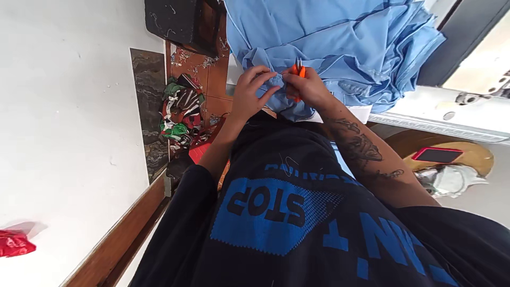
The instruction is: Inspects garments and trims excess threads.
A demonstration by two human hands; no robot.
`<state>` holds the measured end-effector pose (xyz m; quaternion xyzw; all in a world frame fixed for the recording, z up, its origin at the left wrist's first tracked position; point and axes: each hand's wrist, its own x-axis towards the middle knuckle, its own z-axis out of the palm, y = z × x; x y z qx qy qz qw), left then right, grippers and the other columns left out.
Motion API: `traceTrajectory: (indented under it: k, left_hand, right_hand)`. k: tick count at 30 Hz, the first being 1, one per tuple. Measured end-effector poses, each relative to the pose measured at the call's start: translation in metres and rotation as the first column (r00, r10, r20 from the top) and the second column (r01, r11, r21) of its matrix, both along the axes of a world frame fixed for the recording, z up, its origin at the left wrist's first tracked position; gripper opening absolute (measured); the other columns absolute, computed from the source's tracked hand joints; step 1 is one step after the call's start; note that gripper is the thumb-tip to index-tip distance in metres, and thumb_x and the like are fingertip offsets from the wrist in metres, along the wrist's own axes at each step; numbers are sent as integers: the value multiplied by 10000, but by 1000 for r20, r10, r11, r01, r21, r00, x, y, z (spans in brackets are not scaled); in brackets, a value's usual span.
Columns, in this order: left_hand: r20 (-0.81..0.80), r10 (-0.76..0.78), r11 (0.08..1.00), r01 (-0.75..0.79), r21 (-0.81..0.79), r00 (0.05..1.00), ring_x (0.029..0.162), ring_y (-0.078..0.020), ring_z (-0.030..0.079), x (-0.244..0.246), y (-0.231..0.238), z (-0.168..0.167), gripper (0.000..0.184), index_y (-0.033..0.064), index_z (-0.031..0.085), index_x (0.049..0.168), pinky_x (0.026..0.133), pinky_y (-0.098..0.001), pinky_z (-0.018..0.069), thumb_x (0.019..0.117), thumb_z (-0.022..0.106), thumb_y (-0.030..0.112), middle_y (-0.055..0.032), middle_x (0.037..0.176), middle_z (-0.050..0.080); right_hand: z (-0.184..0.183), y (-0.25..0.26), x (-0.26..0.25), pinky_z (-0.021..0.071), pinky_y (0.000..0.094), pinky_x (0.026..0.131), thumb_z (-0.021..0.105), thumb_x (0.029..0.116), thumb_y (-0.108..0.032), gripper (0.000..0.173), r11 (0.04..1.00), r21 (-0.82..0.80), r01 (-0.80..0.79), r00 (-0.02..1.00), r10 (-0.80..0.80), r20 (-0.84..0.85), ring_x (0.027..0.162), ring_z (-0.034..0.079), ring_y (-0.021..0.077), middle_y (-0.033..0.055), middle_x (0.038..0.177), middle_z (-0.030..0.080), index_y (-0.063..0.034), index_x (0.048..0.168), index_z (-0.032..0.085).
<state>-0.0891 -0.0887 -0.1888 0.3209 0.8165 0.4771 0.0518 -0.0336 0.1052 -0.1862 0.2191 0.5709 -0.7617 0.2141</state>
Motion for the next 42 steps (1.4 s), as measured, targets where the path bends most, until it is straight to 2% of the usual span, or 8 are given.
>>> traceTrajectory:
  k: [6,14,20,25,36,38,40,42]
  left_hand:
    - [18,115,993,-116,22,993,1018,-285,683,9,14,2,86,-23,783,926,920,-382,545,916,727,42,-202,1042,722]
    - [548,246,913,-381,147,799,1111,-173,644,0,-1,9,182,-90,612,1022,976,-326,554,1036,496,49,-173,1160,618]
    - [62,140,989,-143,31,988,969,-236,709,5,5,21,94,-55,776,954,897,-302,568,912,718,6,-198,990,734]
    - [81,115,993,-112,-35,990,914,-249,716,11,18,16,114,-51,783,990,864,-296,575,910,715,-8,-204,956,733]
    - [643,153,938,-315,145,751,1165,-172,614,4,17,17,181,-98,659,1039,1023,-308,496,1014,528,24,-178,1180,656]
    - [721,125,863,-433,260,681,1044,-151,670,-1,11,21,186,-38,588,1050,974,-351,544,1053,421,41,-88,1075,683]
    - [708,264,771,-585,253,655,799,-98,686,-14,-5,28,150,48,519,1061,803,-329,596,1081,373,78,15,884,670]
    - [496,554,703,-695,152,669,911,-78,668,-31,-30,26,193,-25,487,1204,857,-283,575,1035,395,-22,-23,1029,651]
  right_hand:
    - [6,0,5,434,157,481,576,1001,-134,102,997,39,-74,996,75,-40,473,450,-34,-138,637,528,-101,1061,652]
    - [8,2,6,445,170,476,520,1003,-116,86,999,4,42,999,-42,18,438,436,-22,-149,558,466,-131,982,602]
    - [10,1,4,444,166,476,526,1004,-115,85,999,9,41,999,-41,7,443,443,-24,-152,563,477,-135,990,608]
    - [10,0,4,431,164,475,530,1005,-112,81,999,49,22,1000,-23,15,444,432,-28,-150,564,458,-111,1003,611]
    - [11,4,4,452,164,487,512,1005,-114,80,997,61,37,999,-39,22,444,435,-29,-151,561,446,-127,983,588]
    - [10,6,4,447,163,481,511,1004,-110,87,997,55,48,999,-49,22,444,431,-32,-152,554,444,-128,977,592]
    - [9,8,5,437,164,476,511,999,-107,94,997,44,61,998,-62,22,442,424,-28,-152,552,441,-133,968,595]
    - [8,10,6,440,166,480,507,1001,-103,102,997,35,68,997,-69,22,441,423,-27,-153,549,439,-141,958,592]
